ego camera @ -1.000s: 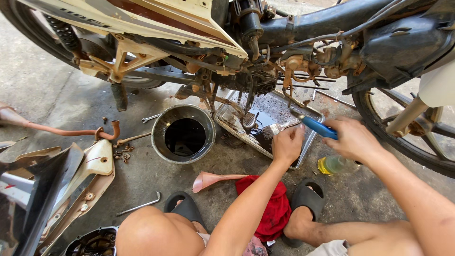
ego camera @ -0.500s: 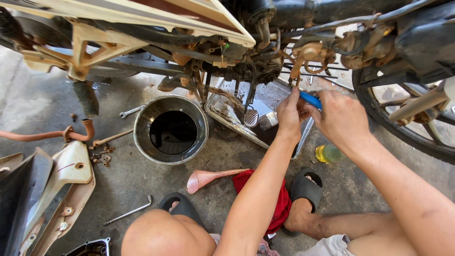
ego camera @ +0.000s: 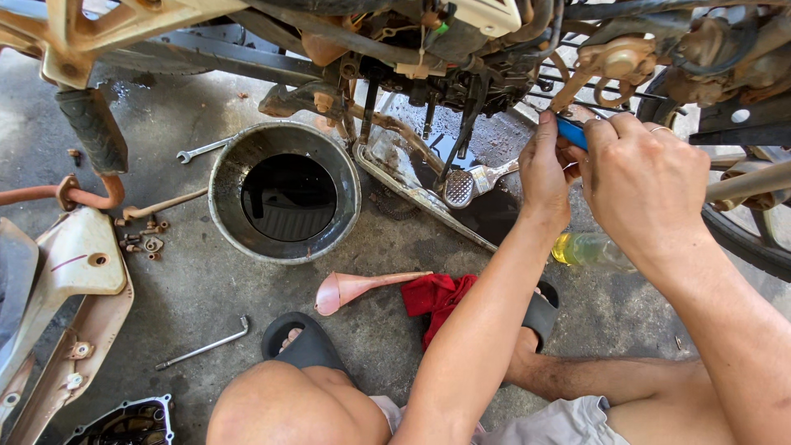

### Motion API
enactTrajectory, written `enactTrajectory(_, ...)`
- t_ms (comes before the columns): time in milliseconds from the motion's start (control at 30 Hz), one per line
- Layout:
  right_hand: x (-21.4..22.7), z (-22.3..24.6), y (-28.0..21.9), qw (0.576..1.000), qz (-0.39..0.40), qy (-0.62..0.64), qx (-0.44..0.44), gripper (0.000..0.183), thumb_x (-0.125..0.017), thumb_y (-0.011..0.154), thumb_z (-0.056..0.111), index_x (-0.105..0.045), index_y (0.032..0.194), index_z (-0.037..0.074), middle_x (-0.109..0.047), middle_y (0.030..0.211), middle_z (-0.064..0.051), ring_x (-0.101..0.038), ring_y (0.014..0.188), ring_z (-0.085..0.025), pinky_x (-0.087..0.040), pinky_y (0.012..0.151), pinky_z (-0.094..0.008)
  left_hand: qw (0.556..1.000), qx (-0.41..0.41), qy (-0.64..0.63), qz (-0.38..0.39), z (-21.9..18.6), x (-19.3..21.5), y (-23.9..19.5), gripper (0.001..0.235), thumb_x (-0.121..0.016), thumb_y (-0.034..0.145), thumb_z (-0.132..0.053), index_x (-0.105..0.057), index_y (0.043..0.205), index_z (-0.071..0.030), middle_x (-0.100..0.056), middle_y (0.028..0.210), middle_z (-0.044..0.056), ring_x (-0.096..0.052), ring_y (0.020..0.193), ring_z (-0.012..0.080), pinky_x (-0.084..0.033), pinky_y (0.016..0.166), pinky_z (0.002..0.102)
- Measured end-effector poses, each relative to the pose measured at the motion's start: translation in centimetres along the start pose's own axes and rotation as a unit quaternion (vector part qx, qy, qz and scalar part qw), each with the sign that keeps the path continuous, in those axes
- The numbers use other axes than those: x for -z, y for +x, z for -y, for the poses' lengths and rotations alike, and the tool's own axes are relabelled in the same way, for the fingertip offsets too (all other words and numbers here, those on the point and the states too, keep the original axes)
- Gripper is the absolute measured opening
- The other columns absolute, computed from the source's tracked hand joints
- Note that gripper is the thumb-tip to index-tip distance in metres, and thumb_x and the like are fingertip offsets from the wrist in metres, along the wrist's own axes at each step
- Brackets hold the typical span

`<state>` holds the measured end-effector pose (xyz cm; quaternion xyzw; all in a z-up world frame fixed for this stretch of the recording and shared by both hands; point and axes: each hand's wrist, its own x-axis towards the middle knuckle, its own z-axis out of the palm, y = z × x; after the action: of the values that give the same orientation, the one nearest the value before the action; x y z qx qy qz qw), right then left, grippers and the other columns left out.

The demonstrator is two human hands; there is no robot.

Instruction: The person works on the underside of a motorcycle, using a wrench and a screwdriver to loosen and tighten bolts on the engine area. A metal tray and a bucket are positioned below to catch draining fluids.

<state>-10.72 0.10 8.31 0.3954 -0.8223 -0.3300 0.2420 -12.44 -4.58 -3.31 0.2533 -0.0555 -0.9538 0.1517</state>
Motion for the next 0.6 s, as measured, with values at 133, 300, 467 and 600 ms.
enactTrajectory(133,0.7,0.7,0.6,1.0,0.017,-0.006,0.004,0.021,-0.063,0.108,0.042,-0.062,0.094,0.027,-0.065,0.089,0.007,-0.072,0.079,-0.018,-0.047,0.051,-0.033,0.997,0.042,-0.063,-0.03,0.1,0.0,-0.2,0.032,-0.061,0.106,-0.045,-0.054,0.083,-0.024,-0.049,0.064,-0.013,-0.048,0.053,-0.0023,-0.037,0.047,0.015)
enactTrajectory(300,1.0,1.3,1.7,0.997,-0.055,-0.025,0.054,0.004,-0.066,0.105,0.035,-0.064,0.101,0.033,-0.059,0.096,0.008,-0.06,0.091,-0.017,-0.049,0.066,-0.029,0.982,0.07,-0.17,0.035,3.2,3.5,2.6,0.031,-0.05,0.116,-0.043,-0.067,0.109,-0.018,-0.071,0.087,-0.006,-0.068,0.074,0.0072,-0.048,0.06,0.022)
enactTrajectory(467,2.0,0.9,2.6,0.949,0.134,0.282,-0.048,0.058,-0.072,0.091,0.04,-0.067,0.14,0.01,-0.067,0.111,-0.021,-0.067,0.098,-0.046,-0.055,0.072,-0.056,0.942,0.06,-0.285,0.165,4.2,5.2,3.5,0.041,-0.042,0.122,-0.039,-0.062,0.131,-0.004,-0.074,0.104,0.008,-0.07,0.084,0.0168,-0.054,0.076,0.027)
enactTrajectory(600,-0.1,-0.6,2.0,0.936,0.135,0.317,-0.07,0.038,-0.068,0.1,0.027,-0.075,0.131,0.006,-0.076,0.097,-0.023,-0.069,0.089,-0.05,-0.053,0.073,-0.057,0.936,0.061,-0.285,0.2,4.1,5.0,3.0,0.03,-0.047,0.121,-0.033,-0.06,0.135,-0.01,-0.075,0.11,0.002,-0.071,0.087,0.0145,-0.059,0.071,0.032)
